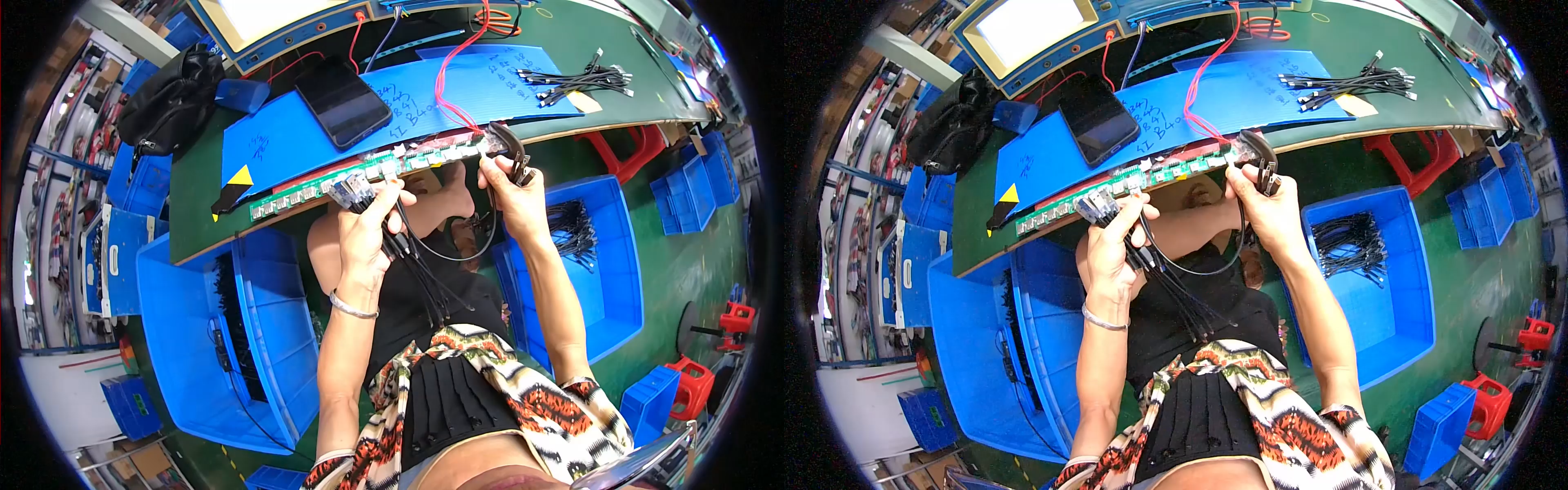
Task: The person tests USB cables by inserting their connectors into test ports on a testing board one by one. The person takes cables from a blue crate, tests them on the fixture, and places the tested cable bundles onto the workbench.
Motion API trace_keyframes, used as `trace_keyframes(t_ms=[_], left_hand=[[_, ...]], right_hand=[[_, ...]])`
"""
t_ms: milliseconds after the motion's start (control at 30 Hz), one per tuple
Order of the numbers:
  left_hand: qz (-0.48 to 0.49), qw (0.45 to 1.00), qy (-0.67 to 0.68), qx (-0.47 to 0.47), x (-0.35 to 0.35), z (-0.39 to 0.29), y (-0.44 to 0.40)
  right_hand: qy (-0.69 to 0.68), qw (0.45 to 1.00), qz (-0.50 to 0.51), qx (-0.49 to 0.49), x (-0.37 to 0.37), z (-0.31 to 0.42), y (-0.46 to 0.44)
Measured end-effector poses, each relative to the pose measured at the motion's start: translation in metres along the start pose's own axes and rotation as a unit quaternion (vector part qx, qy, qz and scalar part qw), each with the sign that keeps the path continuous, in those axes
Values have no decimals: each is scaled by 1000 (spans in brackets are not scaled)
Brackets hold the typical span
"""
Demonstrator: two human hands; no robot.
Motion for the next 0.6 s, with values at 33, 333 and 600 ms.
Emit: trace_keyframes(t_ms=[33,333,600], left_hand=[[-1,1000,1,1,0,0,0],[12,999,30,2,0,3,-2],[11,999,34,-13,0,3,-1]], right_hand=[[2,1000,-5,-3,0,1,0],[45,998,-6,-31,0,7,-5],[-56,998,-6,-19,2,-4,-7]])
Point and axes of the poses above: each hand's wrist, its own y-axis away from the middle knuckle, its own x-axis out of the palm, z = x × y, the point moved 9 cm from there along -y, towards the middle knuckle, and after that the axes turned 5 degrees about -y, right-handed, at the moved point
